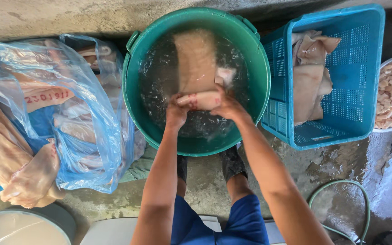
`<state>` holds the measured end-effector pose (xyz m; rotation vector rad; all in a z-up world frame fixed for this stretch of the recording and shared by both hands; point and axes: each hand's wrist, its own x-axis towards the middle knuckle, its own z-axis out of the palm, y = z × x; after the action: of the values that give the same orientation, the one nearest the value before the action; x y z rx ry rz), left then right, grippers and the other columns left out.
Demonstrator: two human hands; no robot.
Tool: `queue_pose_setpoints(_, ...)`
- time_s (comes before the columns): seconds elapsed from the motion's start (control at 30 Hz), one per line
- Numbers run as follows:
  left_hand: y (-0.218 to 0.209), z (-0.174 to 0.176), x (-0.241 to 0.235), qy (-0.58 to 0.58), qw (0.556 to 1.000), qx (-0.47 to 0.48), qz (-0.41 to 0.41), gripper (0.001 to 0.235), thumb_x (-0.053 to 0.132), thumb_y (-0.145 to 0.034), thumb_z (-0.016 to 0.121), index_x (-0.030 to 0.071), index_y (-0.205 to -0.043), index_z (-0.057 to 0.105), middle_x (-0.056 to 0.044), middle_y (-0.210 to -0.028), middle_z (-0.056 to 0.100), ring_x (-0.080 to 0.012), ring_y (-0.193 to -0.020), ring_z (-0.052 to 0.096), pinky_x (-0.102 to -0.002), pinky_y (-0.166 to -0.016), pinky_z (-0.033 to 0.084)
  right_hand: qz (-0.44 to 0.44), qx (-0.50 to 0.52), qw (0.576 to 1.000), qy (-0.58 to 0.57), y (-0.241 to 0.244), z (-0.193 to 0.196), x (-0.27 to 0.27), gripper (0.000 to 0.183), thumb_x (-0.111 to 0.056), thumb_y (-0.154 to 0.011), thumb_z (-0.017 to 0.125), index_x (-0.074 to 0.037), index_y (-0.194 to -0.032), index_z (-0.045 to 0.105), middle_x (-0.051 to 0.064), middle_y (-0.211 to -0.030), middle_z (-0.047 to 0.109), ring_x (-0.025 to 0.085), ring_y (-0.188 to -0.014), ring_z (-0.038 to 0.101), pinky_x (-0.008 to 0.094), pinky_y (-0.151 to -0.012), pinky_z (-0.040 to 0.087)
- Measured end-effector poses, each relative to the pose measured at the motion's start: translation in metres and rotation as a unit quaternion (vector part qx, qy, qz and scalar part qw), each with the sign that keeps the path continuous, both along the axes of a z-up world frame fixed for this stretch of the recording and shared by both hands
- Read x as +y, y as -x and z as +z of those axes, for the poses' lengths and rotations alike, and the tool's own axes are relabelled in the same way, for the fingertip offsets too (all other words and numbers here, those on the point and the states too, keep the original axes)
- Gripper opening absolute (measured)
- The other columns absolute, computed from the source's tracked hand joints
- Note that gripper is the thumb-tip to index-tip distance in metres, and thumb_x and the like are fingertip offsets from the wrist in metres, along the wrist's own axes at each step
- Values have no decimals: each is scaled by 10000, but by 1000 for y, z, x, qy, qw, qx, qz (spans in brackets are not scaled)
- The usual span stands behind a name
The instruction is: The person washes large, flat pieces of raw meat by hand in a green bucket filled with water. They repeatedly submerge, agitate, and rinse the meat, then transfer the cleaned pieces into a blue plastic basket placed next to the bucket.
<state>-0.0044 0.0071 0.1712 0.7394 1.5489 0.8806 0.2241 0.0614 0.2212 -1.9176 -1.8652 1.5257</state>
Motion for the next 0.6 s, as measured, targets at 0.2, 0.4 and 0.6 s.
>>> queue_pose_setpoints(0.2,4,-78,-7,284,942,-94,151,623,390,-879,788,-98,-1247,664,-157,-1088,684,-254,-893,627,-368,-729,504,147,-81,984,65,18,-48,3,619,-205,-692,868,-160,-1289,710,149,-1371,662,309,-1261,617,386,-1072,477)
queue_pose_setpoints(0.4,13,-57,-17,297,954,-29,20,379,191,-841,713,-96,-1084,755,-183,-961,767,-256,-793,735,-352,-679,590,-347,193,882,253,-11,-101,28,548,-525,-794,743,-93,-1132,747,108,-1165,757,268,-1092,718,369,-912,561)
queue_pose_setpoints(0.6,5,-17,-20,240,962,-92,88,304,-23,-788,766,-90,-1069,671,-191,-946,705,-304,-758,667,-429,-612,589,-459,187,784,373,19,-173,-50,608,-635,-855,710,-116,-1171,720,84,-1066,693,267,-905,650,429,-754,550)
